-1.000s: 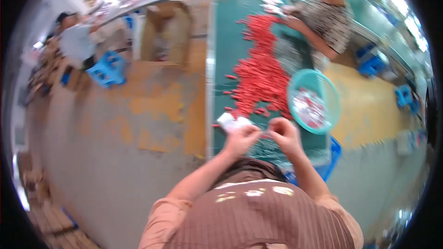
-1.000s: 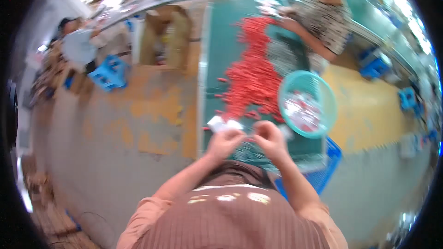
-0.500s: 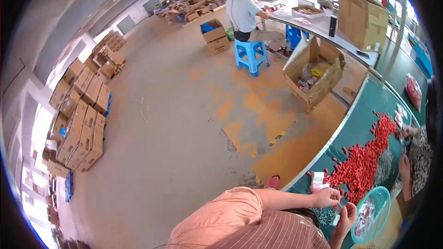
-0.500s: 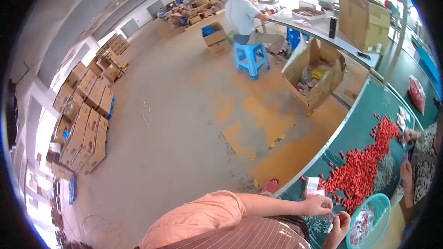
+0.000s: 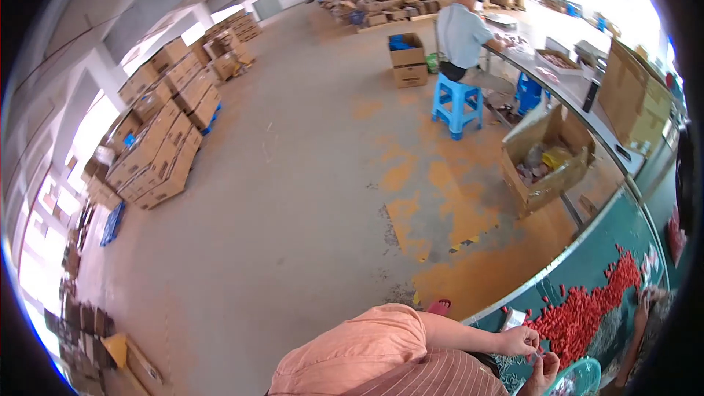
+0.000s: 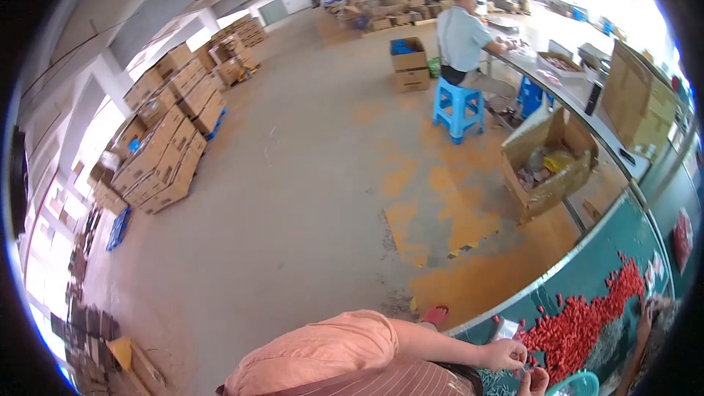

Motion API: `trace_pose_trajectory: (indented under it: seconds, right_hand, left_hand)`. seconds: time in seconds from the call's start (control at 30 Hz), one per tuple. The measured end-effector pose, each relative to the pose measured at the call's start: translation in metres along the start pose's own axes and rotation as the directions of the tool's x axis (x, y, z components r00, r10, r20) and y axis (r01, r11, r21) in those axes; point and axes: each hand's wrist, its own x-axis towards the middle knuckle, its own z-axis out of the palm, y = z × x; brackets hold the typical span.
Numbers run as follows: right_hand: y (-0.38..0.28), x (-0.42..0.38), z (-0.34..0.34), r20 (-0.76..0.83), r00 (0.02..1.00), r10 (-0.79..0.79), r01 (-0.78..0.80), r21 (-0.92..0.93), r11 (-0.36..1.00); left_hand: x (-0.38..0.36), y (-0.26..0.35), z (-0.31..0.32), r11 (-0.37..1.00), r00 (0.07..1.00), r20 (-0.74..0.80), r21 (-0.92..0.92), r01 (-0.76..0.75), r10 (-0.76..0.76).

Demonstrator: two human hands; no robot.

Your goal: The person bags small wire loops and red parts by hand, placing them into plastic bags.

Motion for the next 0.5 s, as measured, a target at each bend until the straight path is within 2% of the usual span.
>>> trace_pose_trajectory:
  seconds: [0.1, 0.13, 0.17, 0.23, 0.3, 0.4, 0.43, 0.47, 0.5]
  right_hand:
    - [0.009, 0.013, 0.012, 0.069, 0.994, -0.082, 0.073, 0.122, 0.990]
    - [0.015, 0.018, 0.014, 0.095, 0.983, -0.157, 0.155, 0.023, 0.988]
    - [0.021, 0.025, 0.016, 0.127, 0.964, -0.233, 0.242, -0.069, 0.968]
    - [0.013, 0.030, 0.029, 0.234, 0.891, -0.389, 0.440, -0.236, 0.866]
    - [0.005, 0.033, 0.043, 0.264, 0.914, -0.308, 0.351, -0.132, 0.927]
    - [-0.003, 0.038, 0.061, 0.317, 0.930, -0.186, 0.192, 0.013, 0.981]
    - [-0.007, 0.038, 0.067, 0.337, 0.930, -0.146, 0.134, 0.058, 0.989]
    - [-0.011, 0.036, 0.073, 0.356, 0.928, -0.105, 0.074, 0.100, 0.992]
    - [-0.032, 0.025, 0.086, 0.303, 0.947, -0.109, 0.108, 0.017, 0.994]
  left_hand:
    - [-0.002, -0.008, -0.006, 0.998, 0.994, -0.090, 0.029, -0.055, 0.057]
    - [-0.004, -0.010, -0.010, 0.995, 0.989, -0.119, 0.056, -0.081, 0.087]
    - [-0.006, -0.008, -0.015, 0.995, 0.988, -0.122, -0.015, -0.098, 0.095]
    - [-0.010, -0.010, -0.027, 0.997, 0.985, -0.153, 0.005, -0.081, 0.081]
    - [-0.013, -0.011, -0.033, 0.991, 0.967, -0.226, 0.083, -0.104, 0.120]
    - [-0.028, 0.010, -0.042, 0.993, 0.958, -0.270, 0.089, -0.071, 0.093]
    - [-0.023, -0.002, -0.045, 0.993, 0.952, -0.283, 0.060, -0.105, 0.118]
    - [-0.022, -0.005, -0.050, 0.988, 0.951, -0.275, 0.108, -0.114, 0.140]
    - [-0.021, -0.006, -0.054, 0.980, 0.952, -0.262, 0.155, -0.122, 0.160]
